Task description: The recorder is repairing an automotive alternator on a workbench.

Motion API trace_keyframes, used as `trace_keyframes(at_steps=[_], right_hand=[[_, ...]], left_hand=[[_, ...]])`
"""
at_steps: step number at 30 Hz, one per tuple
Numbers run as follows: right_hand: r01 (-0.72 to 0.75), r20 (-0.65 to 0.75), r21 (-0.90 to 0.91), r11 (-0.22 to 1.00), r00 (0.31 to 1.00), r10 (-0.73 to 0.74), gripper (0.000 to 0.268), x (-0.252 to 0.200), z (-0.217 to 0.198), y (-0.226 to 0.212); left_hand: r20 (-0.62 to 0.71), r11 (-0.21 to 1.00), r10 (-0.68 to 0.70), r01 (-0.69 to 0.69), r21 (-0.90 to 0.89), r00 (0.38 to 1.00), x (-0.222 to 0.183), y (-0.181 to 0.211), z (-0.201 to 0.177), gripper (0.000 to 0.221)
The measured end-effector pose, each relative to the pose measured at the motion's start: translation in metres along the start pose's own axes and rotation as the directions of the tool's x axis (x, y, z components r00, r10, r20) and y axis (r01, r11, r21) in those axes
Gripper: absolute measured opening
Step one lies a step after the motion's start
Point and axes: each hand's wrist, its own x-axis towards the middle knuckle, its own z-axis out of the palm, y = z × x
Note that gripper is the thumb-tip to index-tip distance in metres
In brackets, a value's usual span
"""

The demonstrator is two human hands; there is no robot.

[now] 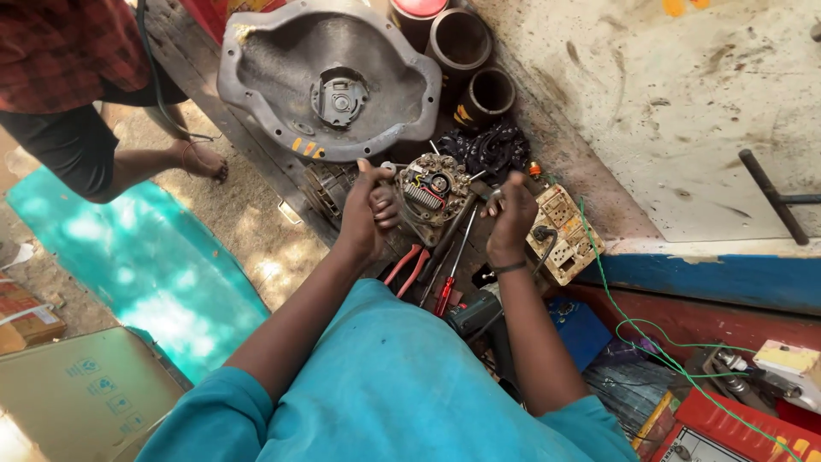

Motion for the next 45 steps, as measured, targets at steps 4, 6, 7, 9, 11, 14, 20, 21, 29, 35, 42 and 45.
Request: trace_keyframes(at_steps=[4, 6, 7, 9, 11, 14, 20, 21, 29, 35, 42, 45], right_hand=[[0.088, 0.176, 0.275, 0.957, 0.974, -0.140, 0.046, -0.040, 0.001, -0.020], [0.195, 0.239, 0.105, 0.975, 0.947, -0.215, 0.039, -0.069, 0.006, -0.038], [0.194, 0.234, 0.103, 0.976, 0.949, -0.213, 0.039, -0.081, 0.007, -0.041], [0.189, 0.220, 0.063, 0.980, 0.955, -0.199, 0.042, -0.106, 0.006, -0.048], [0.110, 0.310, 0.093, 0.990, 0.941, -0.134, 0.042, -0.120, 0.006, -0.048], [-0.034, 0.377, 0.070, 0.997, 0.926, 0.005, 0.036, -0.134, 0.016, -0.068], [0.240, 0.391, -0.180, 0.954, 0.907, -0.155, 0.016, -0.143, 0.021, -0.074], [0.144, 0.378, -0.245, 0.959, 0.925, -0.042, 0.022, -0.144, 0.021, -0.072], [0.252, 0.411, -0.315, 0.915, 0.905, -0.108, 0.009, -0.147, 0.023, -0.064], [0.048, 0.317, -0.188, 0.981, 0.948, 0.014, 0.004, -0.137, 0.023, -0.050], [0.392, 0.381, -0.328, 0.859, 0.887, -0.259, 0.009, -0.066, 0.082, -0.082], [0.246, 0.297, -0.392, 0.886, 0.946, -0.131, 0.015, -0.030, 0.128, -0.110]], left_hand=[[0.142, 0.971, -0.134, 0.159, -0.179, 0.981, -0.017, 0.013, 0.034, 0.072], [0.133, 0.933, -0.283, 0.305, -0.192, 0.950, -0.033, 0.025, 0.062, 0.078], [0.135, 0.931, -0.289, 0.311, -0.191, 0.948, -0.037, 0.025, 0.064, 0.078], [0.259, 0.921, -0.289, 0.341, -0.186, 0.922, -0.042, 0.024, 0.070, 0.084], [0.261, 0.914, -0.332, 0.377, -0.148, 0.906, -0.048, 0.027, 0.085, 0.083], [0.264, 0.906, -0.389, 0.418, -0.064, 0.883, -0.051, 0.022, 0.091, 0.083], [0.200, 0.909, -0.414, 0.395, 0.131, 0.888, -0.050, -0.006, 0.078, 0.076], [0.191, 0.902, -0.396, 0.341, 0.265, 0.898, -0.050, -0.014, 0.073, 0.074], [0.072, 0.866, -0.443, 0.406, 0.292, 0.894, -0.057, -0.010, 0.073, 0.057], [0.021, 0.875, -0.244, 0.211, 0.437, 0.970, -0.041, -0.016, 0.039, 0.039], [-0.350, 0.890, -0.075, 0.221, 0.399, 0.934, -0.043, 0.002, 0.013, 0.028], [-0.396, 0.899, -0.066, 0.227, 0.374, 0.916, -0.042, 0.000, -0.002, 0.025]])
